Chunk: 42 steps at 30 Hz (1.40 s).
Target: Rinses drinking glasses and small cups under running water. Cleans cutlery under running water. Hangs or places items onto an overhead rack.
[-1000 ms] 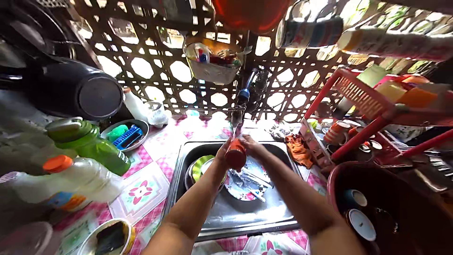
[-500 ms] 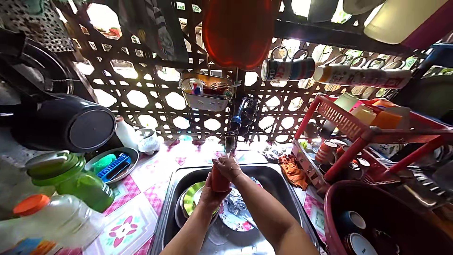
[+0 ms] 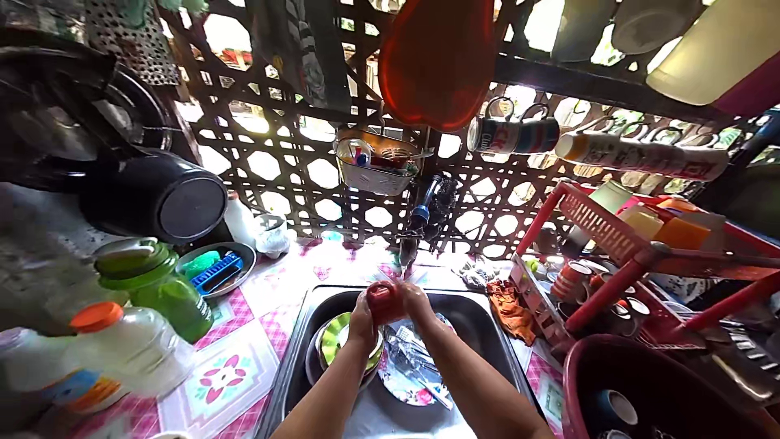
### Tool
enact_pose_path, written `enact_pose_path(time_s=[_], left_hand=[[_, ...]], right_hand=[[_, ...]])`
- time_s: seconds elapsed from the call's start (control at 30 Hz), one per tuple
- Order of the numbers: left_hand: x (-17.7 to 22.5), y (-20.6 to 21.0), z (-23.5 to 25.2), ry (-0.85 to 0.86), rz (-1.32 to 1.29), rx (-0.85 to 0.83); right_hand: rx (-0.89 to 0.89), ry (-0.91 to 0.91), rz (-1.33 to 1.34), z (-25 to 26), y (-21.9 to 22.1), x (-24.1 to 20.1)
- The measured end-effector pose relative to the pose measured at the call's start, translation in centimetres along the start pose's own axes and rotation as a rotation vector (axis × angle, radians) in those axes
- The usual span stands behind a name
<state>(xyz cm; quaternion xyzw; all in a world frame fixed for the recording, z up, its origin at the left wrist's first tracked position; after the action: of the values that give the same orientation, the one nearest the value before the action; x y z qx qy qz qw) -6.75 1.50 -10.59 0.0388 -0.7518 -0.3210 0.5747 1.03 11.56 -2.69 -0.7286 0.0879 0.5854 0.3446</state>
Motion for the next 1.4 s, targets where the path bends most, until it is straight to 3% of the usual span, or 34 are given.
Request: enact_pose_path(time_s=[0.1, 0.17, 0.27, 0.33, 0.4, 0.47, 0.6, 0.7, 0.83, 0.97, 1.1, 1.2, 1.27, 1.3, 1.33, 1.4], left_hand=[[2.6, 0.9, 0.0, 0.361, 0.395, -0.11], [3.7, 2.1, -0.7, 0.521, 0.566, -0.158], [4.8, 2.9, -2.2, 0.651, 0.513, -0.11], [3.6, 3.2, -1.9, 0.452, 0.389, -0.138], [1.1, 3.5, -1.4, 0.049, 0.158, -0.168], [-0.6, 3.6, -1.3, -0.206, -0.029, -0.136], [-1.8, 4.5, -1.5, -0.3, -0.174, -0.354], [-3.0, 5.8, -2.2, -0.432, -0.291, -0.538], [-3.3, 4.2, 0.3, -0.488, -0.288, -0.289], [-0.6, 4.0, 2.1, -0.332, 0.127, -0.168], [3.1, 5.9, 3.9, 0.104, 0.806, -0.252], [4.2, 9.1, 1.6, 0.464, 1.187, -0.536], [4.5, 11.3, -1.4, 0.759, 1.383, -0.778], [4.2, 12.0, -2.9, 0.817, 1.502, -0.927], [3.7, 12.4, -3.9, 0.785, 1.629, -1.06], [2.2, 12.0, -4.9, 0.543, 1.867, -1.207]], right_hand=[[0.214, 0.356, 0.706, -0.1, 0.4, 6.9], [0.282, 0.427, 0.987, -0.6, 1.2, 9.3], [0.347, 0.446, 1.324, -0.9, 2.1, 10.8], [0.344, 0.387, 1.427, -0.6, 1.9, 10.3], [0.358, 0.328, 1.437, 0.0, 1.3, 9.9], [0.382, 0.277, 1.421, 0.3, 0.6, 9.7], [0.255, 0.239, 1.466, 0.2, 0.9, 8.5], [0.273, 0.24, 1.32, 0.0, 0.4, 7.6], [0.38, 0.366, 1.281, -0.8, -0.7, 8.0], [0.308, 0.486, 1.261, -2.4, 0.7, 8.9], [-0.002, 0.609, 1.151, -5.1, 5.1, 8.8], [-0.105, 0.575, 1.31, -4.6, 6.3, 8.8], [-0.018, 0.544, 1.359, -3.3, 5.0, 9.0], [0.027, 0.502, 1.345, -2.5, 4.1, 9.2], [0.075, 0.455, 1.326, -1.6, 3.3, 9.5], [0.186, 0.341, 1.278, 0.1, 1.7, 9.9]])
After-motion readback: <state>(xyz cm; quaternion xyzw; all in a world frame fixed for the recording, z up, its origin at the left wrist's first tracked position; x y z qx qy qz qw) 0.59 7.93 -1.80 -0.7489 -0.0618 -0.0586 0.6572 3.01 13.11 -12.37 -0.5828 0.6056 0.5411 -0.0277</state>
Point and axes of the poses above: each hand's wrist, its own z-axis towards the middle knuckle, its own y-axis out of the palm, x = y × z, the point moved 9 cm from there along z, towards the middle knuckle, and after that the axes turned 5 degrees about x, right-handed, at the moved point
